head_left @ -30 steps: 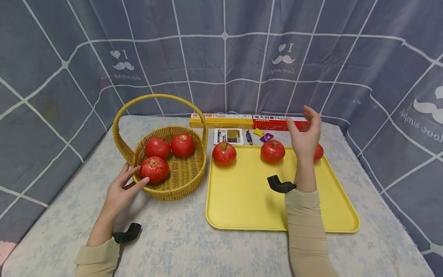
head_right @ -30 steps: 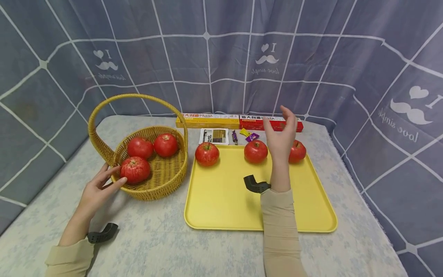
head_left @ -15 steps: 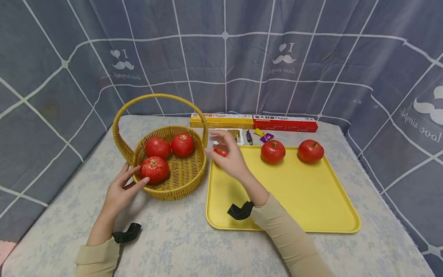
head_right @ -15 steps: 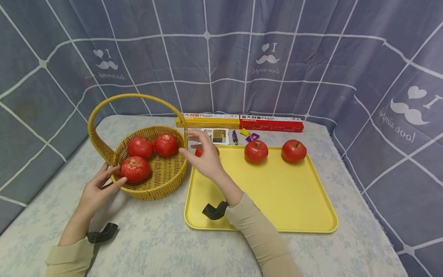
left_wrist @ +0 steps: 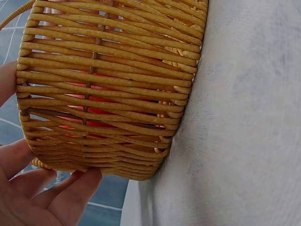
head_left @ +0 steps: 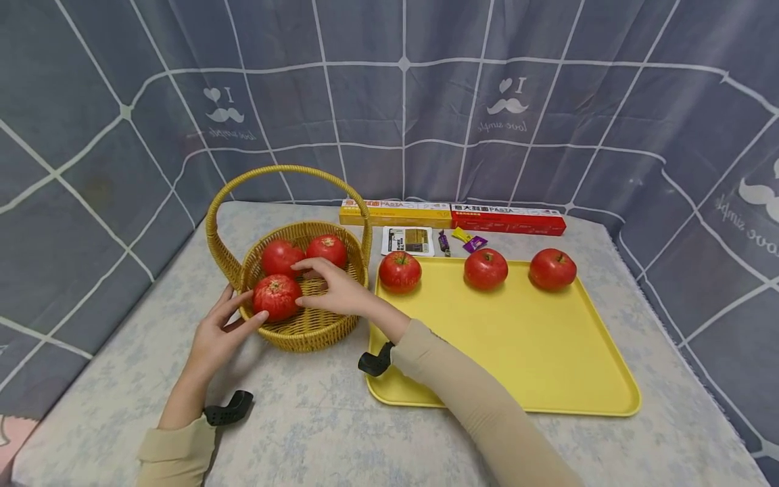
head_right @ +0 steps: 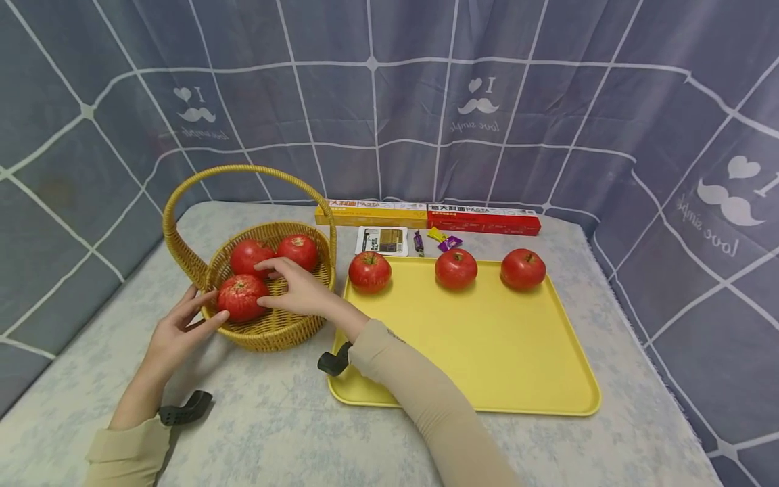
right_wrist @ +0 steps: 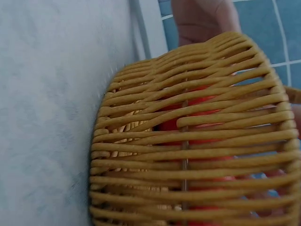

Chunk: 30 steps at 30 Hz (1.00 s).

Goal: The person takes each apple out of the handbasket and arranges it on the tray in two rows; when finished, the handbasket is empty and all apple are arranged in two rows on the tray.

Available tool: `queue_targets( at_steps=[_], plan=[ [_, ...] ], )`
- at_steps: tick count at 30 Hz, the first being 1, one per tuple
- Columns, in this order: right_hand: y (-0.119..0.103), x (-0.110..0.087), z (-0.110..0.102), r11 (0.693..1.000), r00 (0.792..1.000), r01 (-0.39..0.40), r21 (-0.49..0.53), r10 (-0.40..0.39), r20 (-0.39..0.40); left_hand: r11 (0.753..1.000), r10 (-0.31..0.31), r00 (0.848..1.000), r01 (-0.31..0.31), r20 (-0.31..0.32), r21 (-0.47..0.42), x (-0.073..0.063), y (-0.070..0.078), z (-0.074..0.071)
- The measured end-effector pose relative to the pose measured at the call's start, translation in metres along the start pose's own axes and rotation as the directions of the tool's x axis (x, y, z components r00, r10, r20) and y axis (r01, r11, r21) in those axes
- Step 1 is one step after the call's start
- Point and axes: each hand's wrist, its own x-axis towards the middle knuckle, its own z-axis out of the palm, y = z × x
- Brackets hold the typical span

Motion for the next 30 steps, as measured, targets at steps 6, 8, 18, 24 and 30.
queue_targets(
  at_steps=[6, 8, 18, 24, 30],
  plan=[
    [0.000, 0.022, 0.009, 0.999, 0.999, -0.010, -0.038, 0.012, 0.048, 1.000, 0.009, 1.000, -0.009, 0.003, -0.003, 0.000, 0.000, -0.001],
    [0.000, 0.028, 0.013, 0.999, 0.998, -0.005, -0.043, 0.007, 0.068, 1.000, 0.014, 1.000, -0.014, 0.001, -0.004, -0.001, 0.000, -0.001],
    [-0.001, 0.042, 0.021, 0.948, 0.991, 0.036, -0.317, 0.008, 0.137, 1.000, 0.023, 1.000, -0.023, 0.001, -0.002, -0.001, 0.001, 0.001],
    [-0.001, 0.039, 0.018, 0.912, 0.988, 0.018, -0.410, 0.047, 0.147, 1.000, 0.024, 1.000, -0.023, 0.005, -0.020, 0.000, 0.001, 0.002],
    [0.001, 0.033, 0.013, 0.952, 0.979, 0.012, -0.305, 0.051, 0.198, 1.000, 0.023, 1.000, -0.023, -0.003, -0.006, -0.001, 0.000, 0.002]
  ],
)
